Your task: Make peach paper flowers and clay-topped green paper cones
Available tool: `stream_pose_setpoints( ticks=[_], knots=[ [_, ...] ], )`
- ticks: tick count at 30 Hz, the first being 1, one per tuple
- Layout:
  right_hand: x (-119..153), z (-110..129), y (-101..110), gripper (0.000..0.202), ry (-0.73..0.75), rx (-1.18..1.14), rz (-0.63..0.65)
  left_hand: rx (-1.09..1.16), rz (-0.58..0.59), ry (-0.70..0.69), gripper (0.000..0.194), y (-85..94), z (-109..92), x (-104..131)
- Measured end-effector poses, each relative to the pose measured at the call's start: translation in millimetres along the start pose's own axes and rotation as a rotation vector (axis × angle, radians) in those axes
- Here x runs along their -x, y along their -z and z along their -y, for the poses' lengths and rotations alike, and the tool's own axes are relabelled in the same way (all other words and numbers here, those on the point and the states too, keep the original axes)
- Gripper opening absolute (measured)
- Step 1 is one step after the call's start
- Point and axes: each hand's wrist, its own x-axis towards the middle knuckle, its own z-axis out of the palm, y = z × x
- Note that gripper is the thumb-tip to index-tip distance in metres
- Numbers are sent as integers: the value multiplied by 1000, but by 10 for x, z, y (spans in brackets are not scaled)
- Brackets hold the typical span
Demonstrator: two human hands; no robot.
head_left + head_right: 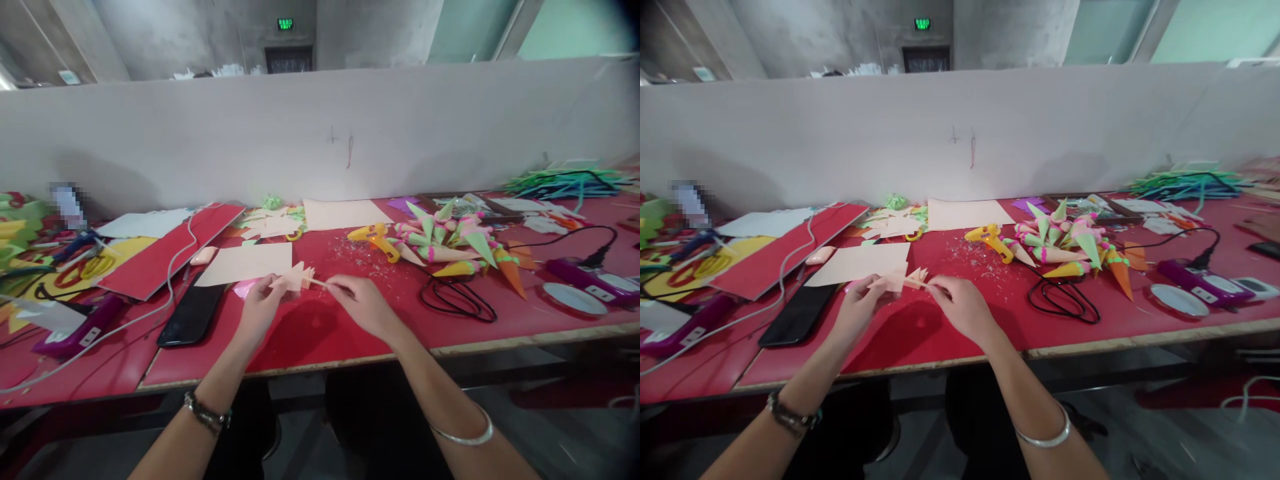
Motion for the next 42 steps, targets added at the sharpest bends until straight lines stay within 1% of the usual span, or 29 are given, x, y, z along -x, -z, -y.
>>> stream_pose_setpoints(
  ticks=[3,7,11,13,15,18,21,23,26,29,32,38,40,42],
  knots=[
    [22,79,-30,26,8,-53,49,36,-19,-25,19,-7,-6,-50],
    [26,66,-25,27,0,-112,63,109,-10,-47,18,-2,-10,-65],
    [30,31,-5,27,-10,-137,70,180,-15,9,22,-40,-11,-53],
    [32,14,4,27,-9,-137,98,178,-32,44,22,-53,-8,-48],
    [30,-5,8,25,-5,-114,118,139,-63,61,25,-47,1,-47],
    [23,-25,-12,22,4,-26,91,58,-75,70,29,-22,30,-40],
    [17,-8,-75,20,6,4,73,53,-74,100,29,-38,66,0],
    [17,28,-124,20,-20,-58,75,63,-60,121,29,-89,82,57],
    [20,95,-165,22,-61,-210,145,41,-12,131,29,-182,87,164],
    [27,139,-148,24,-56,-337,209,-37,20,85,27,-220,71,236],
    [33,146,-115,25,-58,-386,211,-158,44,-6,26,-198,44,249],
    [35,115,-92,27,-57,-350,216,-375,111,-176,31,-156,2,256],
    [37,113,-84,27,-51,-333,212,-452,138,-203,35,-143,-4,267],
    [41,120,-75,26,-44,-322,211,-487,173,-203,40,-129,-14,272]
  ],
)
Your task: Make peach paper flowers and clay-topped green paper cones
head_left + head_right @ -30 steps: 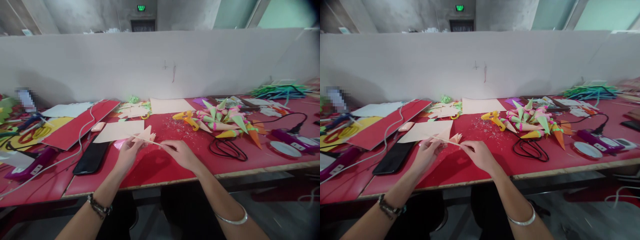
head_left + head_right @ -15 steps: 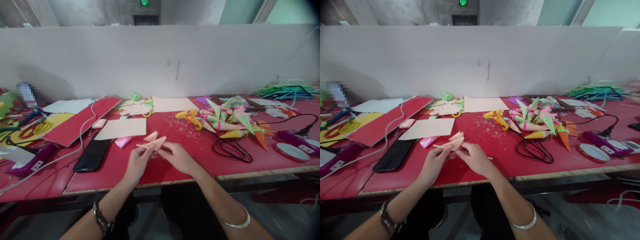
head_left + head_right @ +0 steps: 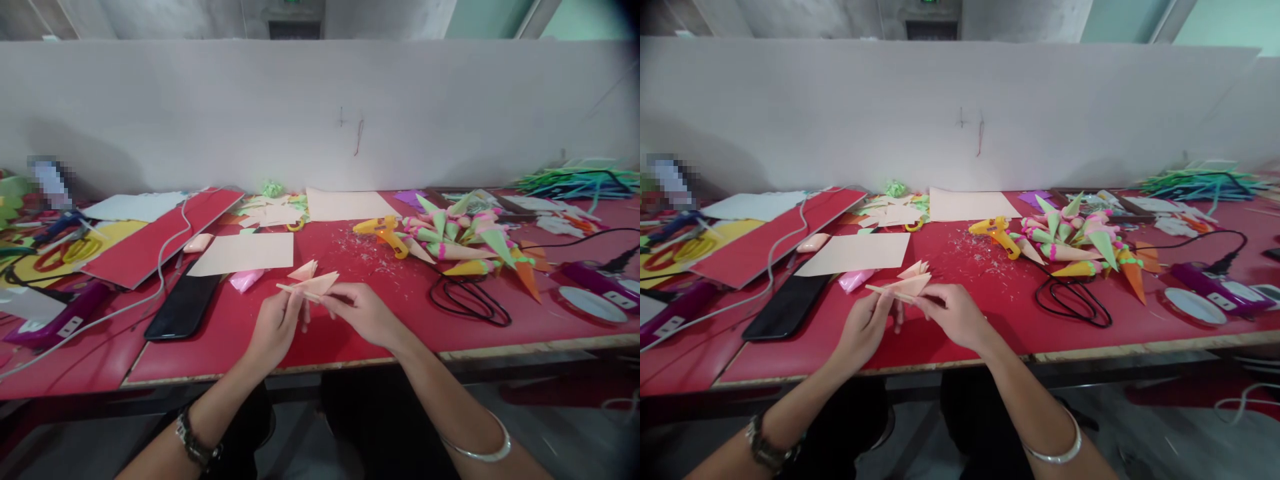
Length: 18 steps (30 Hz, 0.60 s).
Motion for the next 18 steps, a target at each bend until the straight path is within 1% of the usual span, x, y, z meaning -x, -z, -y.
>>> stream_pose_setpoints(
  ticks=[4,7,9,12,14,16,18],
  knots=[
    [8,39,-24,24,30,-27,-3,18,71,-8,42,29,-24,-13],
    [8,75,-65,24,81,-79,-30,31,80,-12,42,21,-53,-11],
    [10,94,-81,25,116,-64,-29,34,80,-16,43,1,-69,6],
    [22,107,-74,26,175,59,-20,36,79,-12,44,-28,-82,34],
    [32,111,-63,29,203,183,-25,27,44,3,43,-32,-81,37],
    [42,120,-61,31,201,299,-26,8,12,17,41,-17,-72,28],
    [50,135,-71,33,190,393,-20,-7,31,17,40,15,-58,15]
  ],
)
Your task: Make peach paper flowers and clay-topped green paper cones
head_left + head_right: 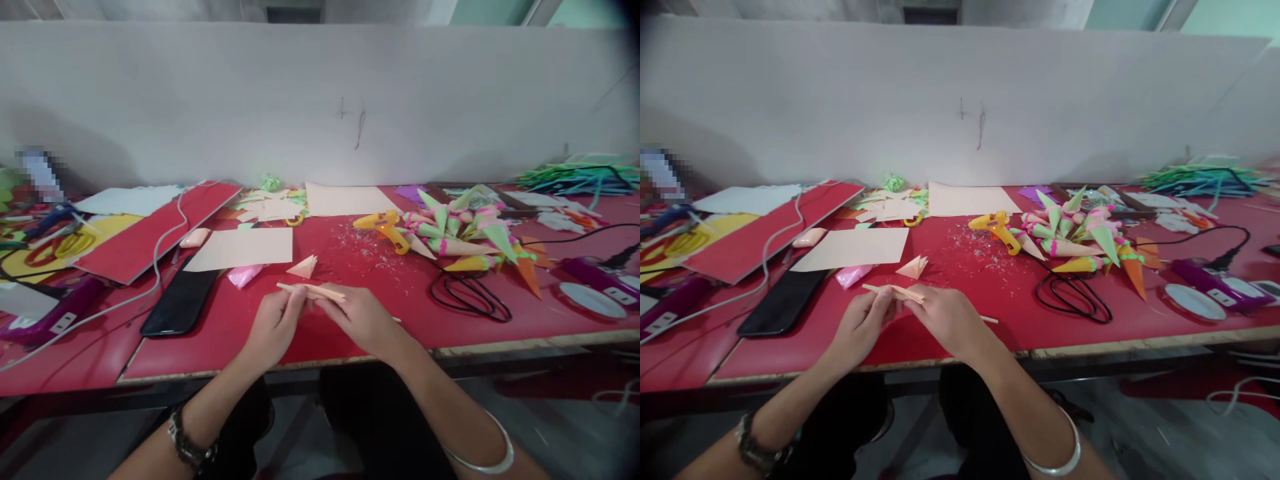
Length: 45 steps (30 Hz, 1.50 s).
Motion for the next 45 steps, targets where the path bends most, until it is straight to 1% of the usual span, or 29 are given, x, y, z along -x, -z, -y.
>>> stream_pose_setpoints(
  ticks=[3,6,12,15,17,20,22,25,27,29,32,36,41,43,45],
  knots=[
    [2,33,-14,33,-5,151,36,29,68,0,41,49,18,-5],
    [4,53,-22,32,-23,290,59,72,87,35,41,63,19,6],
    [24,80,-22,25,-38,489,115,178,147,70,42,33,12,5],
    [36,94,-25,24,-52,538,105,219,159,59,43,30,18,2],
    [41,99,-16,27,-55,476,80,207,161,51,43,41,14,6],
    [46,102,23,30,-17,260,69,129,180,-18,43,90,-10,6],
    [50,104,53,32,9,97,100,41,215,-110,42,143,-29,-3],
    [49,104,79,37,8,-98,168,-59,274,-232,37,215,-49,-16],
    [41,105,83,36,16,-197,188,-63,282,-259,36,235,-59,-15],
    [32,110,86,32,32,-260,191,-40,260,-245,38,226,-71,-3],
    [30,127,92,27,42,-260,181,-5,196,-193,41,175,-94,26],
    [52,139,72,25,41,-200,116,60,127,-109,44,92,-99,40],
    [57,130,-2,28,-20,-76,33,75,68,-85,46,55,-65,15],
    [52,139,-6,28,-9,-93,32,71,69,-94,46,67,-68,8],
    [50,153,13,27,17,-178,55,62,102,-105,45,92,-86,5]
  ],
)
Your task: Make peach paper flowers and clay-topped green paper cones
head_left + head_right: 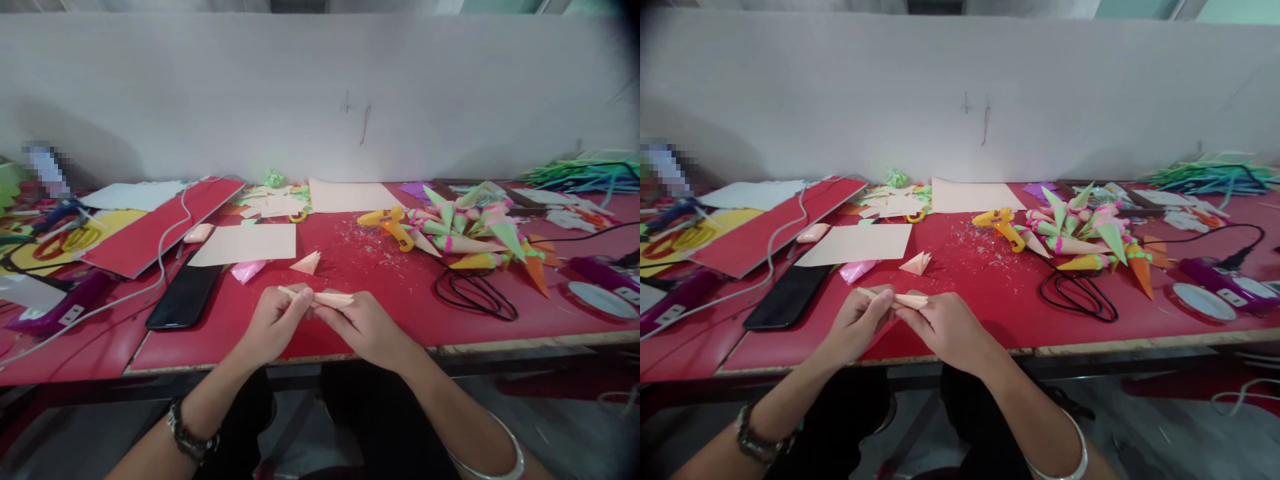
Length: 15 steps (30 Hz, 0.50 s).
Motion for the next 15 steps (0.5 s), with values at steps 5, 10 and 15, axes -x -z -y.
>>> stream_pose_setpoints(
  ticks=[5,10,15],
  knots=[
    [16,7,43,29,-57,-279,119,-15,145,-38,45,76,-43,24],
    [26,-16,56,30,-113,-345,189,-1,161,57,52,64,-21,72],
    [-1,-34,32,31,-16,-53,84,64,34,260,48,-23,-5,40]
  ],
)
